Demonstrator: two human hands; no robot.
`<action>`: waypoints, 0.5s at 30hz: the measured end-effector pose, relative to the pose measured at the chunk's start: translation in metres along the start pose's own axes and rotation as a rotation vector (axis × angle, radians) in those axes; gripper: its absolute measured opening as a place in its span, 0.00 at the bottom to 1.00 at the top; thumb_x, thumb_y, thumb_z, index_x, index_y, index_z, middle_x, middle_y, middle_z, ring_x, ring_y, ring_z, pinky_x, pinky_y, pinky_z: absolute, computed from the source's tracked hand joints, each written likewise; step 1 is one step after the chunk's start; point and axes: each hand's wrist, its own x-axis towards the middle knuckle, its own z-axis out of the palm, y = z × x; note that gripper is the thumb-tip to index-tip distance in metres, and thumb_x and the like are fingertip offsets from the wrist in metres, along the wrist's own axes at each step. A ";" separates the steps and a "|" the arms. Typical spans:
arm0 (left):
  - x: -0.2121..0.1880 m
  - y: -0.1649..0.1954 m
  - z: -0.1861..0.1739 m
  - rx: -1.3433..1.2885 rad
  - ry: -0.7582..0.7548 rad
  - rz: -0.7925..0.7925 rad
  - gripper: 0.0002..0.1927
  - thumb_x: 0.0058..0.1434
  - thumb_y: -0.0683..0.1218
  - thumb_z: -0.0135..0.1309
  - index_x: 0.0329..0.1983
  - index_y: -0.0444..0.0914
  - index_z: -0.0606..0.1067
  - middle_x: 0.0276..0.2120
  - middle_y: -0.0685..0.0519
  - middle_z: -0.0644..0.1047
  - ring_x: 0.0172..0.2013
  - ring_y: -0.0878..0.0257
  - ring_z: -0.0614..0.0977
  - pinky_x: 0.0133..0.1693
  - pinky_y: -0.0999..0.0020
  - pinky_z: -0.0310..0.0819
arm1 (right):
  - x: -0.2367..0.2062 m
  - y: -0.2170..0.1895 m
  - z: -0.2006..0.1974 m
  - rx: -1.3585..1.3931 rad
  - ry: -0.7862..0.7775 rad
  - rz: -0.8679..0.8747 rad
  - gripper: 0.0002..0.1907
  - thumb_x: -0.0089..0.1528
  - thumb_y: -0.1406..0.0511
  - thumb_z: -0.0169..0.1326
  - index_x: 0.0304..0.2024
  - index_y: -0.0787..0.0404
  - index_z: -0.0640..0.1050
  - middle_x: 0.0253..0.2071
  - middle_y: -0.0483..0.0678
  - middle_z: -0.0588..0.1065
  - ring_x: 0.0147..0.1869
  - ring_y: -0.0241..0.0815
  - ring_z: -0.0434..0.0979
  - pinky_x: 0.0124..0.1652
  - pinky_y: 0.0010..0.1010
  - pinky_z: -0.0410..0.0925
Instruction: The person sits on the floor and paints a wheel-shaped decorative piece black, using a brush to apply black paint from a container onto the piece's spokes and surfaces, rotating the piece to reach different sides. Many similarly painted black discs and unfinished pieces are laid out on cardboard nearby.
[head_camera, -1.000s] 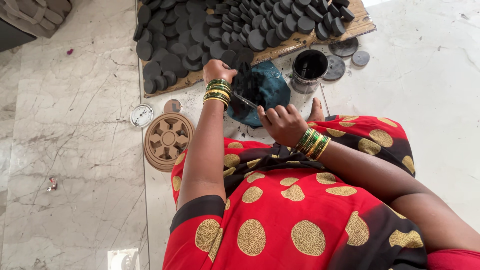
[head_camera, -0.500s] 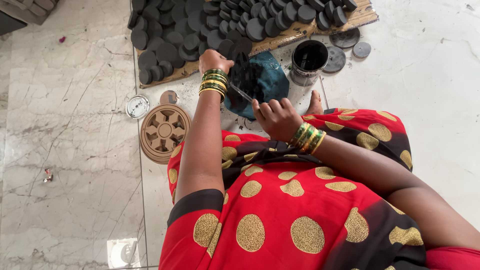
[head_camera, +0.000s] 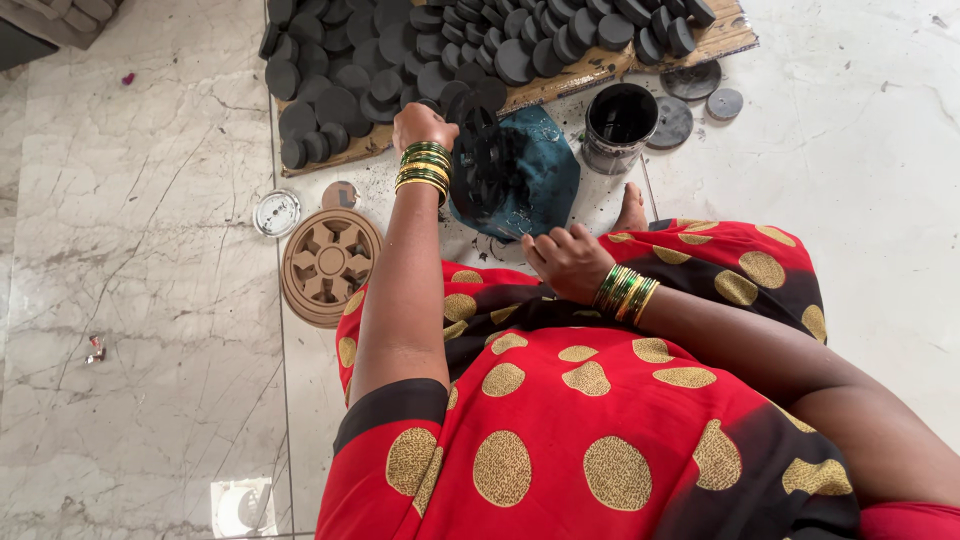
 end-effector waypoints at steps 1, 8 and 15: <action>0.000 -0.004 -0.001 -0.002 -0.016 0.006 0.06 0.48 0.45 0.69 0.27 0.39 0.83 0.34 0.46 0.84 0.36 0.53 0.87 0.43 0.62 0.82 | 0.002 0.000 0.001 0.054 -0.002 0.030 0.16 0.65 0.63 0.53 0.53 0.64 0.80 0.29 0.41 0.72 0.32 0.36 0.71 0.32 0.30 0.65; 0.004 -0.014 -0.003 -0.024 0.015 -0.047 0.09 0.46 0.46 0.71 0.28 0.39 0.84 0.35 0.47 0.84 0.36 0.53 0.86 0.42 0.61 0.82 | 0.000 0.001 0.032 0.145 -0.062 0.156 0.22 0.62 0.66 0.52 0.59 0.63 0.77 0.32 0.44 0.76 0.34 0.38 0.77 0.35 0.34 0.70; 0.003 -0.025 0.000 -0.042 0.069 -0.003 0.10 0.45 0.46 0.72 0.29 0.40 0.84 0.34 0.46 0.84 0.34 0.53 0.86 0.41 0.60 0.82 | -0.009 0.005 0.057 0.490 -0.430 0.641 0.15 0.70 0.61 0.46 0.54 0.62 0.76 0.29 0.51 0.79 0.30 0.50 0.80 0.35 0.46 0.71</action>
